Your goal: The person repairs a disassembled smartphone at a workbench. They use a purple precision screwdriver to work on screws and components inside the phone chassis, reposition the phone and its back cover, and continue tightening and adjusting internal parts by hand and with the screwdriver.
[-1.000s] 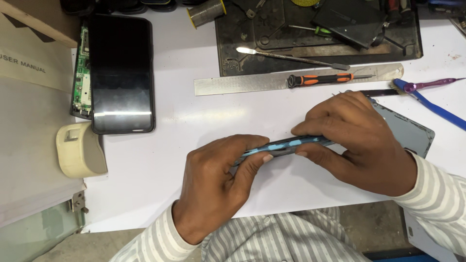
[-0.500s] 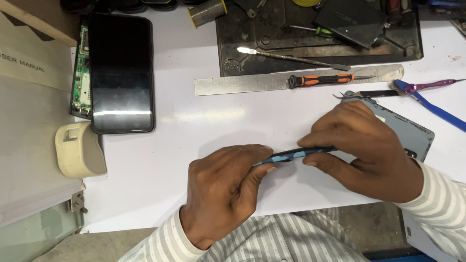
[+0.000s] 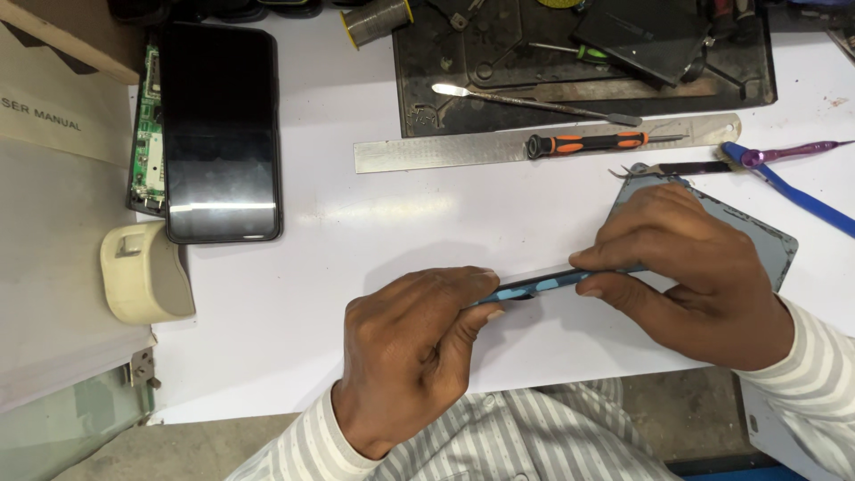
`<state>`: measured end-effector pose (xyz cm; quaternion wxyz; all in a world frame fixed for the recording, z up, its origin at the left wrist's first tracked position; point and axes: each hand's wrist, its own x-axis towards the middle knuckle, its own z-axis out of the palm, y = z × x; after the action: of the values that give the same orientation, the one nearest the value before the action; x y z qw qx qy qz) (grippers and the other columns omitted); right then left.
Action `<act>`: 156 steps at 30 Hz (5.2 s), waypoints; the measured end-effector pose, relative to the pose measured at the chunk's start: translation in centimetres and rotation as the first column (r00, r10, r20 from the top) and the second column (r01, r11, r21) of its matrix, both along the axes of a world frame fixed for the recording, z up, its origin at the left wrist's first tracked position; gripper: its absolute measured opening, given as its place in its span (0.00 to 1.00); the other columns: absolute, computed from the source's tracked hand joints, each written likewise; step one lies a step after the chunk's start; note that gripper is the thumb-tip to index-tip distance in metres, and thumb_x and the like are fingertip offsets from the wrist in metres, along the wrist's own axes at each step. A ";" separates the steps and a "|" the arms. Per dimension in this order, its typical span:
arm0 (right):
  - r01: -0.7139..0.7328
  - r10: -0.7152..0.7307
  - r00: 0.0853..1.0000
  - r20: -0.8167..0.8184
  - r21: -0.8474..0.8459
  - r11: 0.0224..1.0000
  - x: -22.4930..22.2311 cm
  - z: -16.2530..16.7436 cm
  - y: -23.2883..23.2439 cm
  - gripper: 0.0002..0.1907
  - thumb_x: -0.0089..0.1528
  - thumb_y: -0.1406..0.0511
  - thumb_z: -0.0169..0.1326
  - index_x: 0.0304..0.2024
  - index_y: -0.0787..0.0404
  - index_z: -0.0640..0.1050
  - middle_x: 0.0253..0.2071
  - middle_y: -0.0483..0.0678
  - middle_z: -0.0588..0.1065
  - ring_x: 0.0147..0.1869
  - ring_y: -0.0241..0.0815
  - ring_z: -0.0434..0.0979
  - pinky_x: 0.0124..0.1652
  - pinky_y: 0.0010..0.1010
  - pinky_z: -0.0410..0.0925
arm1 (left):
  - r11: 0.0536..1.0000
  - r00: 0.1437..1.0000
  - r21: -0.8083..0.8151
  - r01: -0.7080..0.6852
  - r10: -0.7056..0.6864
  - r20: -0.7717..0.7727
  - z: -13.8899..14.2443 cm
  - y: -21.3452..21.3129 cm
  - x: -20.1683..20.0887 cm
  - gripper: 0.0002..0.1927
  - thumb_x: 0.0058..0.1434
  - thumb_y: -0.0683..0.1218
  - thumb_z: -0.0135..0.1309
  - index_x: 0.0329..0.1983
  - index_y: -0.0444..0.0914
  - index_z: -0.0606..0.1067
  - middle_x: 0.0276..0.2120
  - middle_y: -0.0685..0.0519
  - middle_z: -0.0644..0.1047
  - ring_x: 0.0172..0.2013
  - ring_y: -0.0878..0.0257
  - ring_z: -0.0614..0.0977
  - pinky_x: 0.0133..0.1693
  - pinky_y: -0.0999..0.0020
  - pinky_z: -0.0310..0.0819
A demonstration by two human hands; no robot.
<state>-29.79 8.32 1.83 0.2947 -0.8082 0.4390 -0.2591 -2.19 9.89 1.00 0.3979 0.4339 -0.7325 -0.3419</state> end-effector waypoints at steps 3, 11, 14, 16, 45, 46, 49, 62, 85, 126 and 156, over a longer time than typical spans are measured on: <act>0.017 -0.017 1.000 0.004 0.058 0.998 -0.7 0.0 0.3 0.19 0.50 0.68 0.68 0.44 0.62 0.82 0.39 0.47 0.77 0.40 0.37 0.78 0.34 0.26 0.69 | 1.000 1.000 -0.002 0.005 -0.005 -0.002 -0.2 0.0 -0.1 0.05 0.64 0.42 0.61 0.40 0.35 0.81 0.38 0.48 0.85 0.40 0.56 0.89 0.39 0.67 0.85; 0.075 -0.074 0.997 -0.014 0.078 0.994 -2.8 -0.4 1.0 0.15 0.53 0.68 0.68 0.42 0.63 0.82 0.38 0.47 0.78 0.40 0.35 0.76 0.32 0.24 0.68 | 1.000 1.000 -0.030 -0.008 0.008 -0.014 -0.4 0.2 -0.2 0.05 0.64 0.41 0.61 0.40 0.35 0.80 0.38 0.49 0.85 0.44 0.54 0.89 0.44 0.65 0.86; 0.071 -0.071 0.997 0.039 0.004 0.997 -2.8 -0.9 1.2 0.11 0.54 0.69 0.66 0.39 0.64 0.80 0.37 0.48 0.76 0.40 0.34 0.77 0.37 0.27 0.70 | 1.000 1.000 -0.017 0.001 -0.001 -0.013 -0.2 0.1 -0.2 0.05 0.64 0.41 0.62 0.40 0.35 0.80 0.38 0.48 0.85 0.44 0.54 0.89 0.43 0.64 0.86; 0.071 -0.071 0.996 0.058 0.005 0.997 -2.7 -0.9 1.2 0.10 0.55 0.69 0.66 0.38 0.63 0.79 0.38 0.47 0.75 0.40 0.35 0.77 0.37 0.27 0.70 | 1.000 1.000 -0.020 0.003 -0.003 -0.002 0.1 0.1 -0.2 0.05 0.64 0.41 0.61 0.41 0.35 0.80 0.39 0.49 0.85 0.44 0.54 0.89 0.43 0.65 0.85; -0.083 0.050 0.991 -0.122 -0.285 0.955 2.3 0.8 0.5 0.13 0.56 0.60 0.66 0.40 0.57 0.80 0.34 0.40 0.74 0.38 0.38 0.72 0.49 0.40 0.60 | 0.993 0.996 -0.098 0.070 -0.064 0.064 0.3 0.0 -0.6 0.08 0.62 0.43 0.63 0.42 0.37 0.80 0.39 0.49 0.83 0.43 0.55 0.87 0.44 0.62 0.82; -0.082 0.045 0.990 -0.134 -0.285 0.955 2.3 0.8 0.5 0.13 0.56 0.60 0.66 0.40 0.57 0.80 0.35 0.41 0.74 0.38 0.38 0.73 0.50 0.41 0.59 | 0.993 0.995 -0.091 0.080 -0.073 0.068 0.3 -0.1 -0.3 0.09 0.62 0.44 0.64 0.43 0.37 0.80 0.39 0.49 0.84 0.44 0.55 0.87 0.44 0.62 0.82; -0.085 0.045 0.989 -0.144 -0.284 0.955 2.0 0.7 0.6 0.14 0.55 0.60 0.66 0.40 0.57 0.80 0.35 0.41 0.74 0.39 0.39 0.73 0.50 0.42 0.59 | 0.998 0.998 -0.016 0.061 -0.061 0.013 0.3 0.0 0.7 0.12 0.59 0.46 0.66 0.43 0.36 0.80 0.40 0.48 0.84 0.44 0.54 0.87 0.44 0.62 0.83; -0.061 0.022 0.987 -0.158 -0.248 0.967 1.3 -0.1 0.7 0.14 0.53 0.61 0.67 0.39 0.57 0.81 0.35 0.41 0.73 0.40 0.41 0.71 0.53 0.45 0.60 | 0.992 0.995 0.110 -0.055 0.063 -0.077 -1.1 1.1 1.7 0.08 0.61 0.45 0.65 0.39 0.37 0.80 0.39 0.48 0.86 0.42 0.55 0.90 0.43 0.65 0.85; 0.387 -0.645 0.749 0.156 0.687 0.615 3.1 -1.5 0.8 0.14 0.69 0.60 0.51 0.39 0.66 0.79 0.31 0.42 0.77 0.33 0.27 0.71 0.33 0.21 0.66 | 0.756 0.736 0.636 0.154 0.342 -0.585 -3.1 -0.1 -1.9 0.15 0.70 0.46 0.53 0.46 0.27 0.77 0.34 0.45 0.85 0.32 0.63 0.86 0.37 0.70 0.85; 0.041 -0.648 0.684 0.335 0.869 0.492 5.4 -2.1 4.1 0.14 0.60 0.66 0.60 0.44 0.70 0.78 0.31 0.52 0.81 0.30 0.39 0.81 0.30 0.32 0.75 | 0.709 0.739 0.680 0.187 0.355 -0.573 -2.8 0.2 -2.8 0.12 0.69 0.45 0.54 0.45 0.29 0.77 0.26 0.50 0.81 0.24 0.68 0.80 0.28 0.73 0.76; 0.182 -0.559 0.684 0.469 0.632 0.753 1.3 -1.9 5.2 0.28 0.78 0.53 0.40 0.42 0.71 0.77 0.32 0.56 0.79 0.30 0.42 0.80 0.33 0.31 0.74 | 0.716 0.457 0.663 0.219 0.525 -0.718 -1.5 -1.3 -1.5 0.28 0.62 0.48 0.60 0.61 0.33 0.64 0.52 0.38 0.78 0.45 0.55 0.84 0.45 0.57 0.83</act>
<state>-28.46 13.55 -0.03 0.5769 -0.4434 0.5283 -0.4377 -3.71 8.56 -0.53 0.5581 0.3774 -0.1946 -0.7129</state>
